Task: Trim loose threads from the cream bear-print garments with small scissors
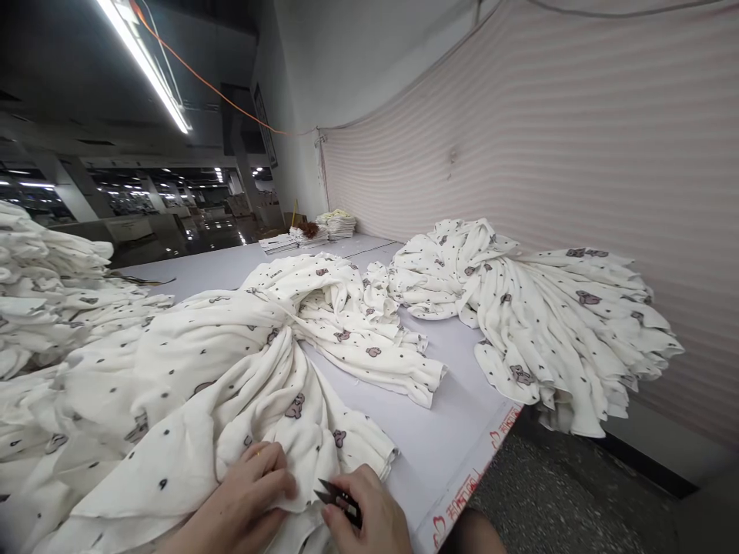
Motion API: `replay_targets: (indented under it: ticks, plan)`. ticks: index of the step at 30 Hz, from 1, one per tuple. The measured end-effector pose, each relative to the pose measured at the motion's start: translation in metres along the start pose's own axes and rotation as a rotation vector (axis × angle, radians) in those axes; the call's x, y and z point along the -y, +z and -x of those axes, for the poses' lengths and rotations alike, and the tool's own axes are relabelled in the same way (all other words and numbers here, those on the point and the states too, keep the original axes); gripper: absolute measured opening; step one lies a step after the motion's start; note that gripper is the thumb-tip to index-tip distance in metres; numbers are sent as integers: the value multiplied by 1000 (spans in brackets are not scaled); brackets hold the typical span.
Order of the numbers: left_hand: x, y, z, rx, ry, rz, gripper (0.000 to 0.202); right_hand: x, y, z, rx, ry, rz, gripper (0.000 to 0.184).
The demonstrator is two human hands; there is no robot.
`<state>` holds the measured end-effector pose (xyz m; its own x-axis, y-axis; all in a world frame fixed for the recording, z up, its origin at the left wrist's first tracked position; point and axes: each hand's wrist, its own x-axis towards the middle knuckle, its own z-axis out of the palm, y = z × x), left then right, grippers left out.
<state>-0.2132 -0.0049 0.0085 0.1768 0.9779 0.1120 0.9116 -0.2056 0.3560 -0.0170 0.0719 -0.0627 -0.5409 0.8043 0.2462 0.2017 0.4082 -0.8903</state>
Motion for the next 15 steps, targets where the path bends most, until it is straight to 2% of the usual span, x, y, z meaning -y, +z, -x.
replay_targets:
  ticks: [5,9,15]
  plan:
    - [6,3,0,-119,20,160,30,6,-7,-2,59,-79,52,21]
    - [9,6,1,-151,50,252,29,15,-7,-11,170,-89,89,22]
    - [7,8,2,-250,-28,368,20,19,-1,-18,129,-66,95,20]
